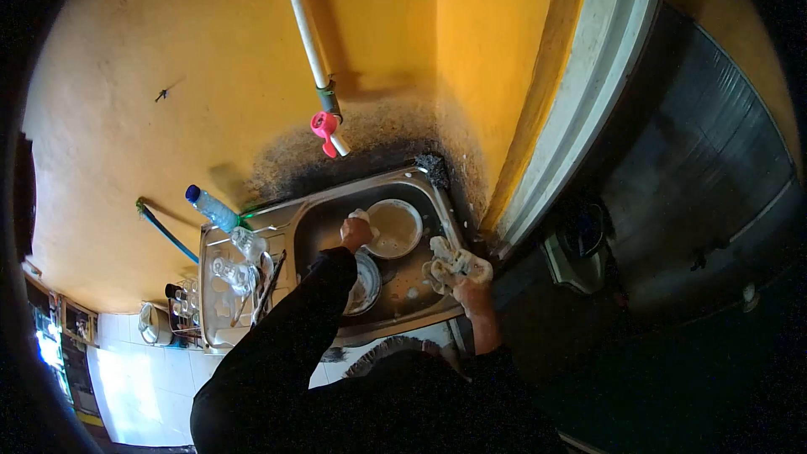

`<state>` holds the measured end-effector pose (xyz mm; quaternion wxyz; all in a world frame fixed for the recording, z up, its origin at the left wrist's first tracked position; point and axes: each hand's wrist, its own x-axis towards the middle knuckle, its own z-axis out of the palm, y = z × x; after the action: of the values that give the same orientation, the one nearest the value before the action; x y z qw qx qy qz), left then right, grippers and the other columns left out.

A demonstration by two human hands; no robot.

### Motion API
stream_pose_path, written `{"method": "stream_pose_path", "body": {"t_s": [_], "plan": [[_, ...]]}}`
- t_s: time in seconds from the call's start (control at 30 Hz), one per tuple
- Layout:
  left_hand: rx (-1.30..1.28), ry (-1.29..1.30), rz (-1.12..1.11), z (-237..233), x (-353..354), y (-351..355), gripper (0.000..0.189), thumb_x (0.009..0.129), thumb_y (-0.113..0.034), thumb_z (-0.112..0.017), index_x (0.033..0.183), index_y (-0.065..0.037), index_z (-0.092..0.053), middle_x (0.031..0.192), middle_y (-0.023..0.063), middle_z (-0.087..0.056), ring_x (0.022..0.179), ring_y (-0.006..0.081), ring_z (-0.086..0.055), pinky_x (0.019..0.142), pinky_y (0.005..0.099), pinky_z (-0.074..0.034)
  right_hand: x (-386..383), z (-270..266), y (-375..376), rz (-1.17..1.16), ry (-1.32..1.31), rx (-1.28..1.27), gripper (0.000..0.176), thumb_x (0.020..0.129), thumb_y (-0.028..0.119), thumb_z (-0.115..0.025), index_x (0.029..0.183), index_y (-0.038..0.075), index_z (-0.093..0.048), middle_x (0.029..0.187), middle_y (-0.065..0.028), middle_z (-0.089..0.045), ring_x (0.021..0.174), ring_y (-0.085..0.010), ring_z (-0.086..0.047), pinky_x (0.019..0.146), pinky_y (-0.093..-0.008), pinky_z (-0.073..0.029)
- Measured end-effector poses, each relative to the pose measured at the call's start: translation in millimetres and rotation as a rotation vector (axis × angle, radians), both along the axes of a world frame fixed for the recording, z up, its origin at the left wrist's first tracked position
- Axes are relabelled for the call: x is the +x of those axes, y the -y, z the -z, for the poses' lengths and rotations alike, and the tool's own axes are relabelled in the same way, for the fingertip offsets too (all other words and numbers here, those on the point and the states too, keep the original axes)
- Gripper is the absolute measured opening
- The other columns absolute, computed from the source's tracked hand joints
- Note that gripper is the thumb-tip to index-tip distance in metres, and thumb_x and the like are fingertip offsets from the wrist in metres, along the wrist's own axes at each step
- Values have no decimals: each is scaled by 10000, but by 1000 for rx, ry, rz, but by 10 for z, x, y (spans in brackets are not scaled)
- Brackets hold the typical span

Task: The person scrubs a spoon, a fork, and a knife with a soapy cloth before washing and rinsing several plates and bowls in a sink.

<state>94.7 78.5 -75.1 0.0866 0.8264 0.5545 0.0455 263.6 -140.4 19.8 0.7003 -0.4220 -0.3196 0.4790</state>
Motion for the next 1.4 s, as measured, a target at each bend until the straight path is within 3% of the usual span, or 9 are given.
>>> {"method": "stream_pose_path", "body": {"t_s": [0.4,0.5,0.67,0.8,0.87,1.03,1.13,1.27,1.4], "plan": [[-475,182,-181,95,-3,-575,330,602,-236,-525,843,-11,-543,821,180,-548,818,307,-527,678,355,-421,56,120,-61,20,41,-78,158,684,56,-577,809,-20,-520,762,-58,-544,636,-108,-519,545,-220,-434],[-94,623,-107,-7,63,-119,391,590,-65,-485,964,24,-417,826,205,-496,828,348,-472,709,383,-377,9,71,-175,-75,-246,-33,155,708,37,-524,848,-25,-508,795,-71,-539,660,-124,-523,564,-222,-435],[586,701,220,-672,4,468,479,573,75,-411,1045,27,-341,877,219,-431,786,371,-424,699,423,-338,-54,300,-549,-120,289,182,109,735,42,-473,828,-13,-493,767,-62,-520,721,-142,-528,589,-239,-439],[119,1654,80,-518,-31,375,356,742,-59,-401,1078,13,-307,993,154,-391,916,241,-409,816,316,-314,-227,41,-1165,-515,-227,232,73,731,41,-459,772,-3,-502,813,-97,-536,793,-186,-539,632,-286,-442],[83,1693,34,-376,-63,330,349,771,-111,-385,1085,13,-297,1025,149,-375,952,230,-381,825,314,-306,-333,-204,-1321,123,1314,700,100,695,42,-467,776,12,-517,832,-132,-538,778,-252,-537,652,-336,-432],[-19,1870,-33,-303,-183,351,376,817,-223,-369,1105,2,-277,1062,116,-364,993,197,-348,848,309,-290,-704,-86,-1201,-497,1405,-56,224,617,97,-507,836,84,-548,877,-134,-534,779,-290,-515,674,-389,-411],[-163,1906,37,-655,-294,647,366,810,-205,-380,1110,-20,-282,1059,106,-385,960,189,-396,825,307,-321,-587,112,-1231,-160,1462,813,219,625,136,-509,833,79,-546,787,-142,-552,676,-302,-526,607,-385,-420],[-244,2047,-138,-420,-215,628,423,788,-173,-384,1164,-39,-245,1099,119,-370,972,203,-402,800,326,-351,-900,335,-1212,-262,1481,253,226,635,162,-520,828,47,-546,701,-152,-550,714,-305,-526,640,-396,-412],[-645,2057,76,-697,-471,749,506,778,-165,-392,1224,-99,-162,1155,128,-326,1012,231,-380,836,344,-338,-481,849,-1456,-180,1606,843,265,648,159,-510,878,30,-536,819,-119,-560,706,-252,-549,623,-346,-446]]}}
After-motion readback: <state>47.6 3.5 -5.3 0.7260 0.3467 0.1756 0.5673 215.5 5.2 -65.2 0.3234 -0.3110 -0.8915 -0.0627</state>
